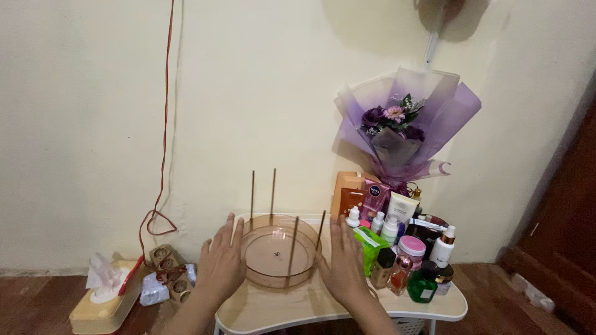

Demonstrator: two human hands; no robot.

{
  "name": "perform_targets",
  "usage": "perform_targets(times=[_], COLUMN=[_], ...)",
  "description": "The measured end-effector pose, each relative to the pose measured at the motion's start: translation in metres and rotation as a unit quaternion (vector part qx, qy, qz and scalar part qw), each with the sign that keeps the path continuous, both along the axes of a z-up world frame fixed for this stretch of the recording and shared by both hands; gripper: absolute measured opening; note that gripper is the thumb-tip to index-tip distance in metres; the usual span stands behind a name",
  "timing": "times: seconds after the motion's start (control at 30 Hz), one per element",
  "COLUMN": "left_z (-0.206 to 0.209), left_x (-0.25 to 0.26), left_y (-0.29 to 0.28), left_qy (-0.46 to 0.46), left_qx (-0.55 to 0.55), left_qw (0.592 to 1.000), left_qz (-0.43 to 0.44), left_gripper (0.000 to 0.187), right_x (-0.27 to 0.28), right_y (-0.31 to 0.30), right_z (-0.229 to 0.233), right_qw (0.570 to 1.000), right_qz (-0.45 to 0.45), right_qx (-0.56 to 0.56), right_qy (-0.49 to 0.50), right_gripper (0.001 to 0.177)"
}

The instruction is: The person assembles a two-tier rotating organizer by inserting metal rods into a translucent plastic base, then stacking a second tier on top. The person adjusts the rods and aligns the tiers to complete the structure.

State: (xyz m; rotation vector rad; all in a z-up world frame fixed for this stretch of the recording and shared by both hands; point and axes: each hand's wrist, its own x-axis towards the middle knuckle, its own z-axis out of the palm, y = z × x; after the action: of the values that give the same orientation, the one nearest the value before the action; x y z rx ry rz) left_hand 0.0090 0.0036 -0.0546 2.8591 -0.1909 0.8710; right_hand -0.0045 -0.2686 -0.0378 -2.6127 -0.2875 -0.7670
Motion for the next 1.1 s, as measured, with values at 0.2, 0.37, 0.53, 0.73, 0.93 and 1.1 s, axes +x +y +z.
perform_targets(times=[0.2, 0.37, 0.53, 0.73, 0.93, 1.1], left_z=[-0.051, -0.084, -0.070, -0.018, 0.030, 0.037], left_x=[0.012, 0.005, -0.025, -0.040, -0.019, -0.008], left_y=[-0.003, -0.015, -0.043, -0.107, -0.208, -0.303], left_qy=[0.189, 0.070, -0.040, -0.195, -0.210, -0.196], left_qx=[0.119, 0.085, 0.059, 0.041, 0.031, 0.033], left_qw=[0.974, 0.991, 0.982, 0.953, 0.939, 0.936], left_qz=[-0.027, -0.081, -0.175, -0.230, -0.273, -0.290], left_gripper=[0.063, 0.053, 0.062, 0.081, 0.088, 0.087], right_x=[0.009, 0.013, 0.008, -0.026, -0.067, -0.108], right_y=[0.013, -0.003, -0.052, -0.147, -0.263, -0.354], right_z=[-0.010, -0.012, -0.006, 0.002, 0.006, -0.022], right_qw=[0.995, 0.995, 0.987, 0.960, 0.933, 0.903], right_qz=[0.014, 0.012, -0.067, -0.169, -0.284, -0.366], right_qx=[-0.042, -0.044, -0.146, -0.195, -0.216, -0.224], right_qy=[0.091, 0.093, -0.028, -0.109, -0.056, -0.001], right_gripper=[0.082, 0.084, 0.093, 0.094, 0.100, 0.101])
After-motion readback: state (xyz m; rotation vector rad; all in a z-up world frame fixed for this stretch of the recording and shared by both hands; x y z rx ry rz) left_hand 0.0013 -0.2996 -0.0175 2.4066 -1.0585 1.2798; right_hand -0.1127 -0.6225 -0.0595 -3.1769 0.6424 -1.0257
